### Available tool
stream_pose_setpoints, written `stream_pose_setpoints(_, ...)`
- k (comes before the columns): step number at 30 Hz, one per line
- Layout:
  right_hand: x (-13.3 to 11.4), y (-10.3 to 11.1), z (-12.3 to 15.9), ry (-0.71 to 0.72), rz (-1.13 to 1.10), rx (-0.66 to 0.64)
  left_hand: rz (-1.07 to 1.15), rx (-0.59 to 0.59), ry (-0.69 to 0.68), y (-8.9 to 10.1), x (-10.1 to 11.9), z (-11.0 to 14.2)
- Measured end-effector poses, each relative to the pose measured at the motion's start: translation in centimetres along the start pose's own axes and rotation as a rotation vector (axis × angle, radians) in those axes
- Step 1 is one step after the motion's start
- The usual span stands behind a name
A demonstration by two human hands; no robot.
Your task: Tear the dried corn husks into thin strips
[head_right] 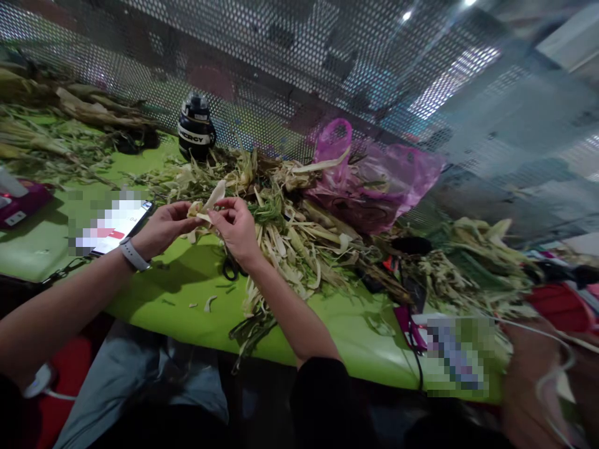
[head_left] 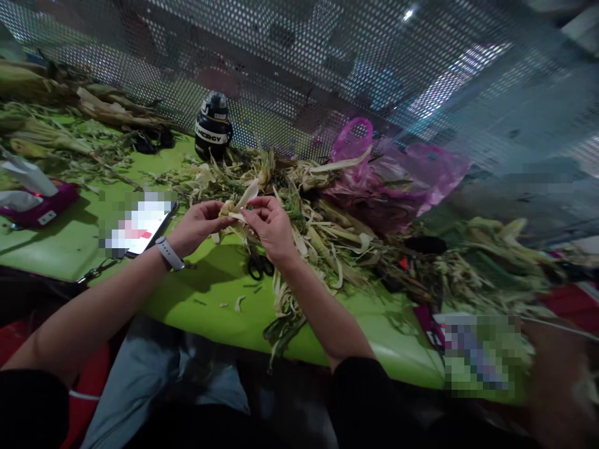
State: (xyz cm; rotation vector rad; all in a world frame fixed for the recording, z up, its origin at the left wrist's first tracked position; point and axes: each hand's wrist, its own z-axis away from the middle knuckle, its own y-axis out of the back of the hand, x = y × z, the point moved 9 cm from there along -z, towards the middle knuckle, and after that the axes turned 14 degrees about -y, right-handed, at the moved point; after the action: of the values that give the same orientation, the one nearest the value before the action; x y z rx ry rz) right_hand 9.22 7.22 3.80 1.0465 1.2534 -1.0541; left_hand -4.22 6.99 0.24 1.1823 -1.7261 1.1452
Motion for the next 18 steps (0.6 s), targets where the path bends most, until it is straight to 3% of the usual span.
stream_pose_setpoints(10, -1.8, 0.3, 1.2, 0.285, 0.149, 0.116, -0.055, -0.017, -0.053, -0.6, 0.7, 0.1)
stream_pose_setpoints(18, -1.6, -0.5, 1.8, 0.379, 0.335, 0.164, -0.199, -0.162, -0.178, -1.7, 1.2, 0.2)
